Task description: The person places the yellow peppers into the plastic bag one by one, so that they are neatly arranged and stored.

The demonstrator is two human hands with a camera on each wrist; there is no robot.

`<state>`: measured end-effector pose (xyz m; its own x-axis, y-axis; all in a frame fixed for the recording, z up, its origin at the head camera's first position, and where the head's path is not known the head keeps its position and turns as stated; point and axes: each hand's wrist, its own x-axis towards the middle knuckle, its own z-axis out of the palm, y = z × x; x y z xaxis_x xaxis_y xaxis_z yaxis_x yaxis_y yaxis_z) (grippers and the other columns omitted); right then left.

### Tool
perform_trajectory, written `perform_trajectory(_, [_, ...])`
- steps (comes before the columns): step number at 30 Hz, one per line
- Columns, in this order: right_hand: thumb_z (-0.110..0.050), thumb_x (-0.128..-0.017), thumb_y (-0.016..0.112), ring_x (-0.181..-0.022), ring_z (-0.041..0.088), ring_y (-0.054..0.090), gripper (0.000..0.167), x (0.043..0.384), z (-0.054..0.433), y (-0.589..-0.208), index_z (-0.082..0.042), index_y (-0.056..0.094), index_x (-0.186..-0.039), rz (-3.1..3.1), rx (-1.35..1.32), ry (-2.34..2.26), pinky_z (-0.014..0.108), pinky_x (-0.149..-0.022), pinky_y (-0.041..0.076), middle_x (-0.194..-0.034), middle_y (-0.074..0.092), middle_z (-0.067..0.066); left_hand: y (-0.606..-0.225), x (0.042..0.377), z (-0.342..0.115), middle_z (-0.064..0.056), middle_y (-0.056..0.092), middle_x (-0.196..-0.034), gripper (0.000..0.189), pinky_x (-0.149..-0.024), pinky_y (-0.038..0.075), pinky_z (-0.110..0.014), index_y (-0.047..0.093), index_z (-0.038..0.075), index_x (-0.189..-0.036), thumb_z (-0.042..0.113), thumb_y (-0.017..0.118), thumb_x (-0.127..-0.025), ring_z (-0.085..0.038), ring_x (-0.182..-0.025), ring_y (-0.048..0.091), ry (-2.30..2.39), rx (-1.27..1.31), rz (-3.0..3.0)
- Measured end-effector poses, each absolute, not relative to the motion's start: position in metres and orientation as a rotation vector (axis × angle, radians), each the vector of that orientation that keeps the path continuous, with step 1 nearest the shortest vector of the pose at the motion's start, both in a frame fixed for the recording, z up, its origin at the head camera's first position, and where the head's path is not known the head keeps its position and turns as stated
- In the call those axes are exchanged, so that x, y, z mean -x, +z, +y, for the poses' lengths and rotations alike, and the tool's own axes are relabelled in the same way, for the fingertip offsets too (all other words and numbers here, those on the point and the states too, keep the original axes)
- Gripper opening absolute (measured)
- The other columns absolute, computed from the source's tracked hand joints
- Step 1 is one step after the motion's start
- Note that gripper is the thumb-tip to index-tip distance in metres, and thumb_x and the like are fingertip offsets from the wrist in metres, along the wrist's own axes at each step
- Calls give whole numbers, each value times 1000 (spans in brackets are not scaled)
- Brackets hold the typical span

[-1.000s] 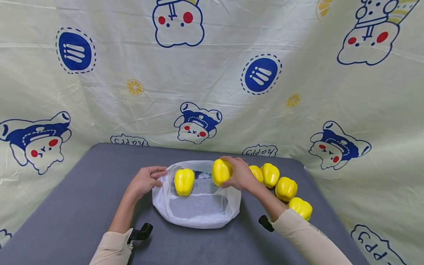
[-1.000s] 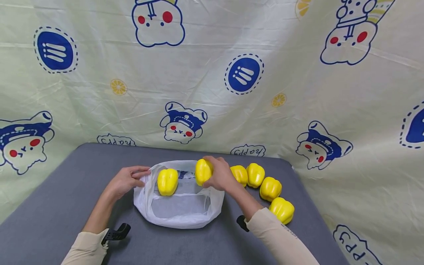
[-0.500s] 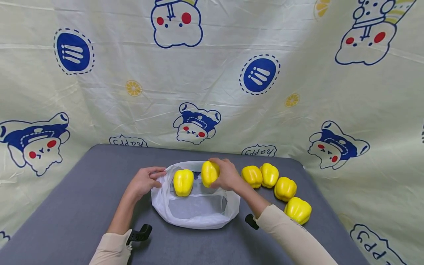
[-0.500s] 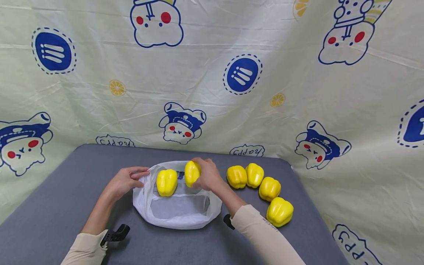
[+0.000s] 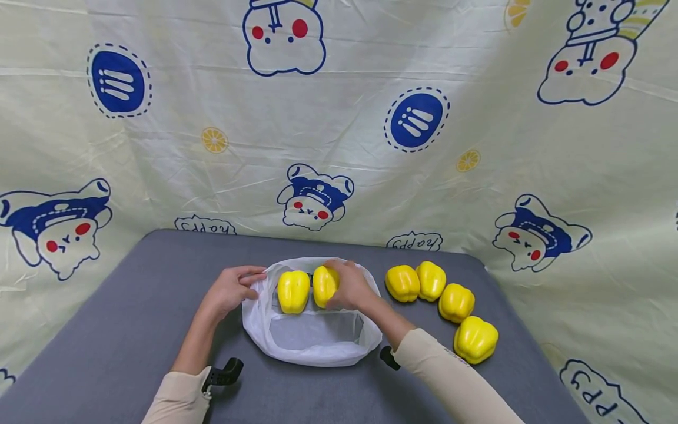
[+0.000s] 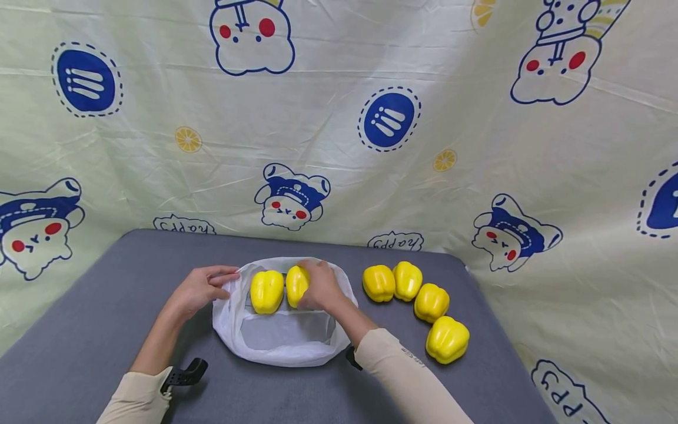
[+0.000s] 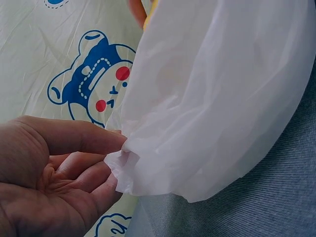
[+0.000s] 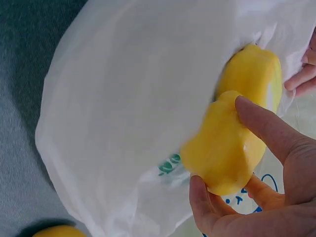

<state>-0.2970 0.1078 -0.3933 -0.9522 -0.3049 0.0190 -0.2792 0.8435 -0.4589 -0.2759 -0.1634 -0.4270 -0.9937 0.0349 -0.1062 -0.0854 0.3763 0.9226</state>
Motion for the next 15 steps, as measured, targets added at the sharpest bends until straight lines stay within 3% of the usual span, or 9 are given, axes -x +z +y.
perform_trajectory(15, [-6, -61, 94, -115, 32, 53, 87, 295, 98, -400, -15, 58, -140, 2945, 441, -729, 52, -100, 48, -131, 57, 16, -426, 274, -164, -15, 65, -137, 56, -96, 54, -37, 60, 3, -139, -11, 64, -85, -35, -138, 52, 1707, 32, 2505])
